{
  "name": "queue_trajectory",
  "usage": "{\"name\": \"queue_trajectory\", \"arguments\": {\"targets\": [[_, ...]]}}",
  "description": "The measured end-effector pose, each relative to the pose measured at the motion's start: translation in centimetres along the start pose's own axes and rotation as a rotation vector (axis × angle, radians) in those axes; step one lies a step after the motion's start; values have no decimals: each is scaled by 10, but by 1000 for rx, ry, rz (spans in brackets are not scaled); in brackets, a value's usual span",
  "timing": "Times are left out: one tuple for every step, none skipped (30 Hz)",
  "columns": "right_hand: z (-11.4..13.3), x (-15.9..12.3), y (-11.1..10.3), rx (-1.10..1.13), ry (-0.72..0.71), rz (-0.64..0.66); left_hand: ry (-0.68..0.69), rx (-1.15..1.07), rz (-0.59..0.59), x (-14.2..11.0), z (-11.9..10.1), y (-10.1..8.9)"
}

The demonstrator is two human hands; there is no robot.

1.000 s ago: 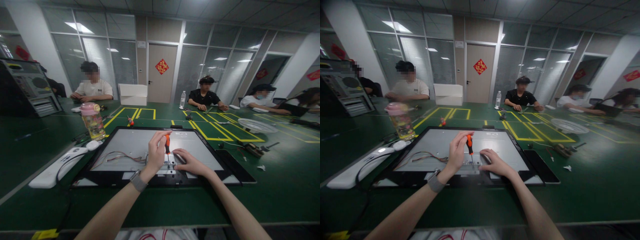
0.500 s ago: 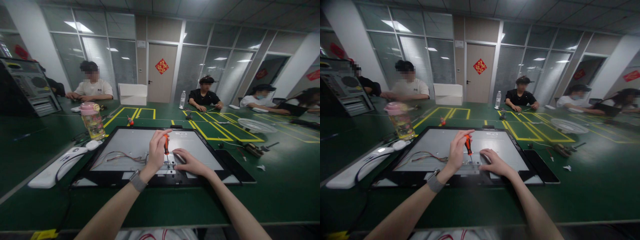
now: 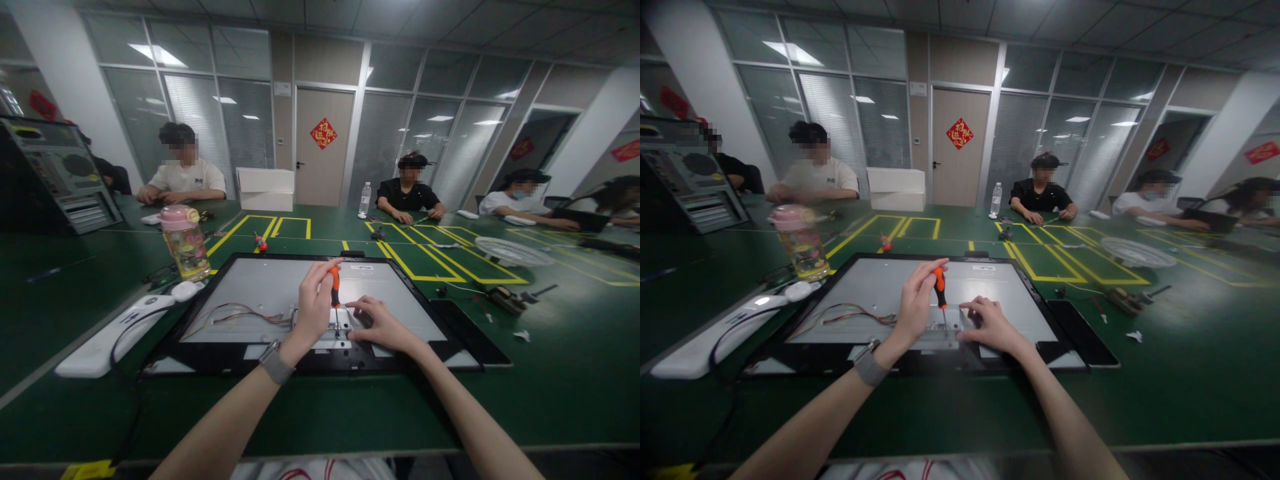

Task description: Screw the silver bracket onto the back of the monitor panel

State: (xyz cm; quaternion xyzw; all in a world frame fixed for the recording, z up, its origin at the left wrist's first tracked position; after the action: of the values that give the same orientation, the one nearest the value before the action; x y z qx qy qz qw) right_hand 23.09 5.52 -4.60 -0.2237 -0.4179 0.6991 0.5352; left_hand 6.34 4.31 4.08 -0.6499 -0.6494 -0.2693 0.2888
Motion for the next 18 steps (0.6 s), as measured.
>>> {"name": "queue_trajectory", "arguments": {"targets": [[0,0,0,6,0,8,-4,-2,2,0,0,1],[0,0,1,21,-5,16,-3,2,2,1,1,1],[0,1,2,39,-14,23,2,12,2,1,0,2],[-1,1,2,56,-24,25,11,29,0,0,-1,2],[-2,2,3,70,-32,24,24,49,-5,0,-2,2],[-3,3,3,78,-39,21,37,66,-10,0,-3,1],[-4,3,3,82,-44,17,47,78,-14,-1,-4,0],[-5,3,4,83,-48,14,51,83,-16,-1,-5,-1],[-6,3,4,82,-51,12,52,81,-17,-1,-6,-1],[-6,3,5,82,-52,13,50,76,-15,-2,-6,-2],[-7,3,5,82,-53,14,47,71,-14,-1,-6,-2],[-7,3,5,84,-53,14,43,66,-13,-1,-6,-3],[-7,3,5,86,-52,14,41,63,-13,0,-7,-3],[-7,3,5,89,-52,14,41,66,-14,1,-7,-3],[-7,3,5,93,-52,13,43,75,-16,2,-7,-3],[-7,2,5,95,-52,12,48,88,-21,3,-7,-3],[-8,2,5,97,-52,13,53,103,-33,3,-8,-4],[-8,2,5,98,-50,14,58,118,-45,3,-8,-4]]}}
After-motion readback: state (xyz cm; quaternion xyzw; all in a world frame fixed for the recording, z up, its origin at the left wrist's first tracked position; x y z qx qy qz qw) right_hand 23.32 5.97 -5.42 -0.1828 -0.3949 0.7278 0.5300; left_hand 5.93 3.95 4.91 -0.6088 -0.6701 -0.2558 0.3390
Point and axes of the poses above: each hand's wrist, its own x-axis towards the middle knuckle, its own y-axis out of the palm, z = x × y, the point moved 7 cm from there along x, towards the middle knuckle, and after that the axes turned 4 degrees about y, right-handed, at the moved point
